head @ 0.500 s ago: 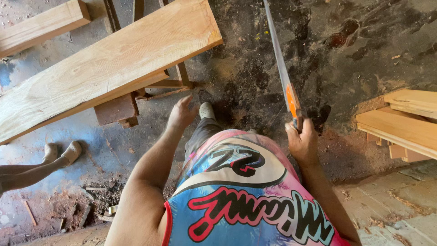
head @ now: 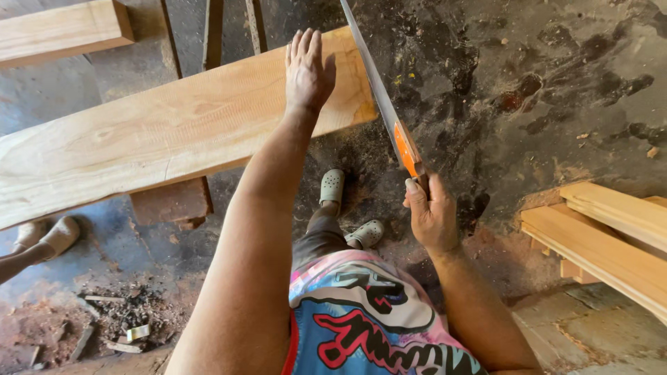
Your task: The person uses a hand saw to cut a long wooden plank resting on a workbench. They saw through the plank, separate the cut piece, and then move the remaining plank to a new position on the bench to continue cutting.
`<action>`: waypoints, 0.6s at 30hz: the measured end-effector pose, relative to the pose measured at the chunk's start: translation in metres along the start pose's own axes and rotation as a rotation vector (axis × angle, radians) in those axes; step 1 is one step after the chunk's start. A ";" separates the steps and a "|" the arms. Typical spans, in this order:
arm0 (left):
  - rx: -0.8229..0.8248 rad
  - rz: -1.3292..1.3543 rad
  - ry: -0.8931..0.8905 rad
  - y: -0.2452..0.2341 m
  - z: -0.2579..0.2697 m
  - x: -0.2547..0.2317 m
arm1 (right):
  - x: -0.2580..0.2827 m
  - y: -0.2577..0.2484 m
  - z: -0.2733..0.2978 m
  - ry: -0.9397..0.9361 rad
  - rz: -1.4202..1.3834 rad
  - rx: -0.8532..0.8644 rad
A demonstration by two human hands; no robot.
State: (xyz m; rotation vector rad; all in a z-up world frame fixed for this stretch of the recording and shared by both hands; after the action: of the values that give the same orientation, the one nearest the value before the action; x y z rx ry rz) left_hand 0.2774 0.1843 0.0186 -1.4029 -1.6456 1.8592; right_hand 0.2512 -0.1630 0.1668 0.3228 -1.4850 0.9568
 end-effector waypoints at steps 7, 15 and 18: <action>0.218 -0.088 -0.174 0.006 -0.050 0.008 | -0.022 0.025 -0.022 0.027 -0.010 0.015; 0.404 0.003 -0.319 -0.017 -0.050 -0.010 | -0.035 0.033 -0.014 -0.007 0.031 0.015; 0.324 -0.069 -0.253 -0.011 -0.052 -0.006 | -0.035 0.033 -0.013 0.017 0.030 0.032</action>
State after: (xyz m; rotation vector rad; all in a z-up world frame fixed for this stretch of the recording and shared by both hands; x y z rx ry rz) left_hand 0.3175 0.2149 0.0377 -1.0016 -1.3918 2.2135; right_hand 0.2439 -0.1451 0.1213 0.3148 -1.4638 1.0060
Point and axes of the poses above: each hand's wrist, its own z-axis away from the middle knuckle, its own y-axis out of the palm, x = y × z, the point moved 2 cm from there along -z, towards the middle knuckle, and after that the axes turned 6 degrees about x, right-handed, at the moved point
